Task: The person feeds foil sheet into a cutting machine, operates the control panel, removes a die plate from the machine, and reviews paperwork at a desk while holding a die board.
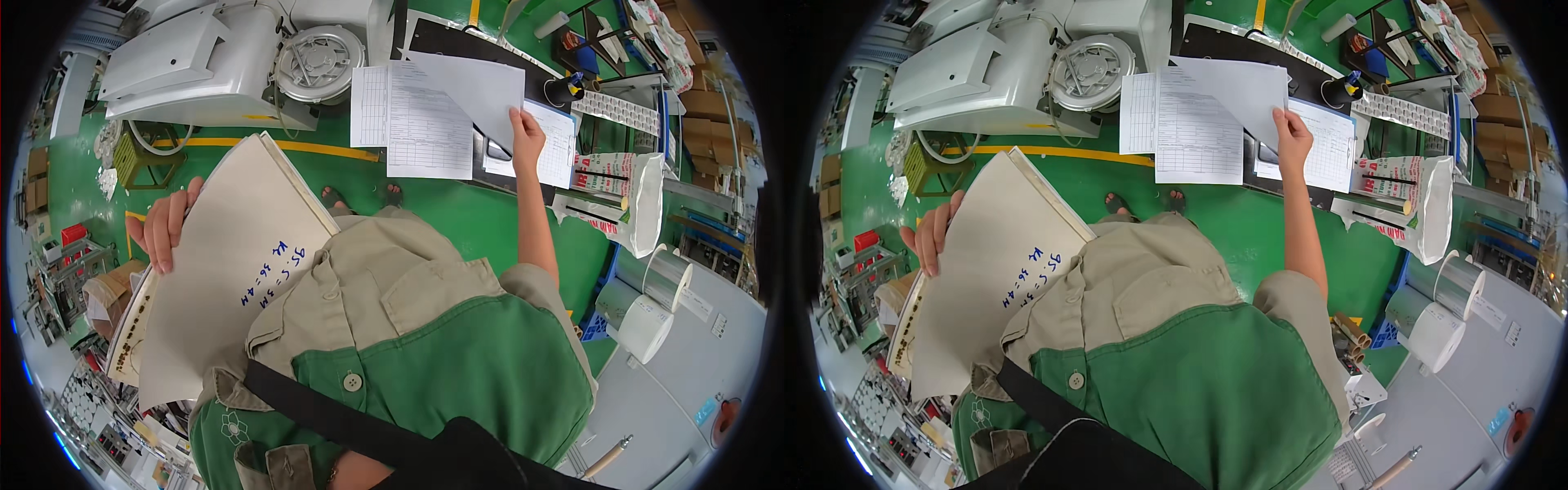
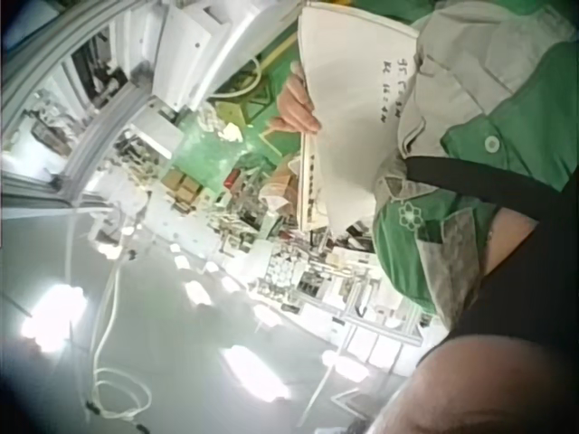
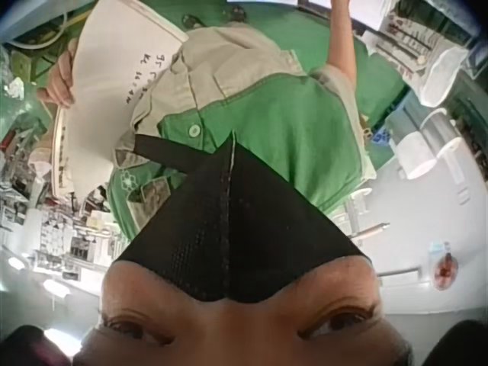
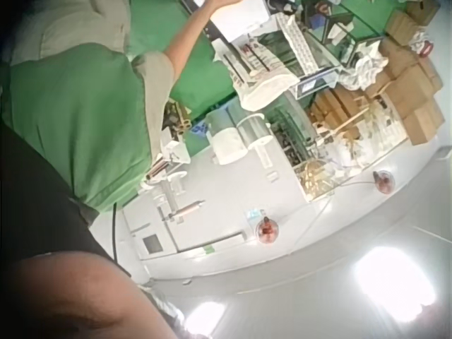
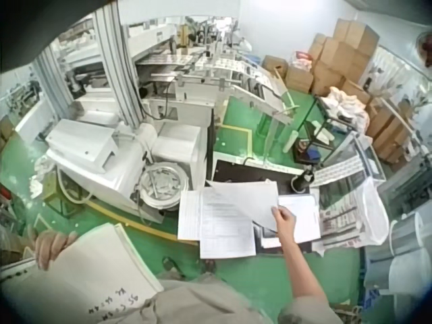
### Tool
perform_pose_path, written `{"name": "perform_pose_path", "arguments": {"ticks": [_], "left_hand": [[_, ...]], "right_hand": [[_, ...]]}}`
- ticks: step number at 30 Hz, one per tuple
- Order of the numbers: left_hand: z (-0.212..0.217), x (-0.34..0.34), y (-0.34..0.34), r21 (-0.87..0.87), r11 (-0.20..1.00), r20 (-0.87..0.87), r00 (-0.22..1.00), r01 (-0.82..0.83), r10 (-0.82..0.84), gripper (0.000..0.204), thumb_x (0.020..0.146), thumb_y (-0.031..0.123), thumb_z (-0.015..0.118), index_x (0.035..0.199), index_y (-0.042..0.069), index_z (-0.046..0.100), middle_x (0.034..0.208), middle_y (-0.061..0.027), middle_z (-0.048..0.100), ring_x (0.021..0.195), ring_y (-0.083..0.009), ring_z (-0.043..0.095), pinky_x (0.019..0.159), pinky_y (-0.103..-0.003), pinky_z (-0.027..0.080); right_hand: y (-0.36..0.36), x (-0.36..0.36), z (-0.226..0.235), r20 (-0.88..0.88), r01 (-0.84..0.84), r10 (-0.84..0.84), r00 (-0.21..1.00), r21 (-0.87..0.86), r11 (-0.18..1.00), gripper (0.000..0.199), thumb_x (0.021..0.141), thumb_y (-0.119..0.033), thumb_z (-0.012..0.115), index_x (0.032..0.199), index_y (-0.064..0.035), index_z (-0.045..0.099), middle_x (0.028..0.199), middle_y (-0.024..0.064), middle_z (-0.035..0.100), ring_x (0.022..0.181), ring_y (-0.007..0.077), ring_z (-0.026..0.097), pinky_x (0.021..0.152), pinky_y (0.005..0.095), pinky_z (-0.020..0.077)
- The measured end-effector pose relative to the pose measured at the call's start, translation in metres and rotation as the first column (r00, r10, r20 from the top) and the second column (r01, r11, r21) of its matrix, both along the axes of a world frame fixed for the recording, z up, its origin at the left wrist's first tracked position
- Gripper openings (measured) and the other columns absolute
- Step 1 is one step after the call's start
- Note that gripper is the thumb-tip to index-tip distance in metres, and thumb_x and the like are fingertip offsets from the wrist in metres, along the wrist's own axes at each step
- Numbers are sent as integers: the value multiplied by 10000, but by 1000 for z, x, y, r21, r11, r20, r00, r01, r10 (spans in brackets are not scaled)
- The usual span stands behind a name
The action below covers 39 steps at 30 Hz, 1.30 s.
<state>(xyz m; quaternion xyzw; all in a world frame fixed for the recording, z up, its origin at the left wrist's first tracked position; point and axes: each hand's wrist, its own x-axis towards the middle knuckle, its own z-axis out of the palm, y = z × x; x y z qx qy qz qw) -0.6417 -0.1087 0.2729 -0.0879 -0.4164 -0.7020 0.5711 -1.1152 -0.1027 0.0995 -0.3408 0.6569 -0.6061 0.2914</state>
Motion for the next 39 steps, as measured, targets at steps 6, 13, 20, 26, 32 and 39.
{"name": "perform_pose_path", "arguments": {"ticks": [6,13,20,26,32,39], "left_hand": [[3,1,1,5,1000,-67,997,29,-29,624,923,354,198,484,223,623,575,129,599,671,-42,420,775,-256,237],[3,6,1,-1,1000,-57,998,26,-26,634,926,349,181,493,227,628,575,137,593,685,-44,423,803,-255,243],[6,7,3,16,1000,-43,999,8,-7,640,928,351,171,501,234,633,578,137,593,682,-41,425,801,-254,251],[1,6,-1,33,999,-58,998,25,-23,639,928,351,175,494,230,627,564,131,586,678,-43,425,799,-254,248],[10,7,6,22,1000,-18,1000,-14,14,639,928,355,177,493,225,627,571,125,590,674,-46,427,798,-254,249],[4,8,1,-3,1000,-41,999,7,-7,649,930,355,166,492,229,627,571,131,588,671,-42,429,796,-249,252]], "right_hand": [[-27,-11,21,-235,-86,61,970,-97,992,143,758,-118,682,840,-2,661,793,-9,582,649,23,440,526,156,309],[-33,-13,28,-271,-104,79,959,-78,992,135,746,-104,687,835,-5,663,812,0,589,668,28,451,542,160,319],[-34,-11,26,-300,-133,93,949,-114,984,137,739,-92,688,839,-2,663,824,22,602,744,65,510,606,176,369],[-27,-10,27,-307,-134,97,947,-101,986,145,737,-86,687,853,-2,663,837,39,610,786,96,540,689,198,407],[-29,5,30,-380,-173,110,918,-136,975,152,754,-72,666,889,-5,649,834,47,612,786,98,546,704,218,422],[22,54,1,-823,-495,356,443,106,862,312,722,25,543,970,-149,619,871,91,574,729,239,579,613,306,478]]}}
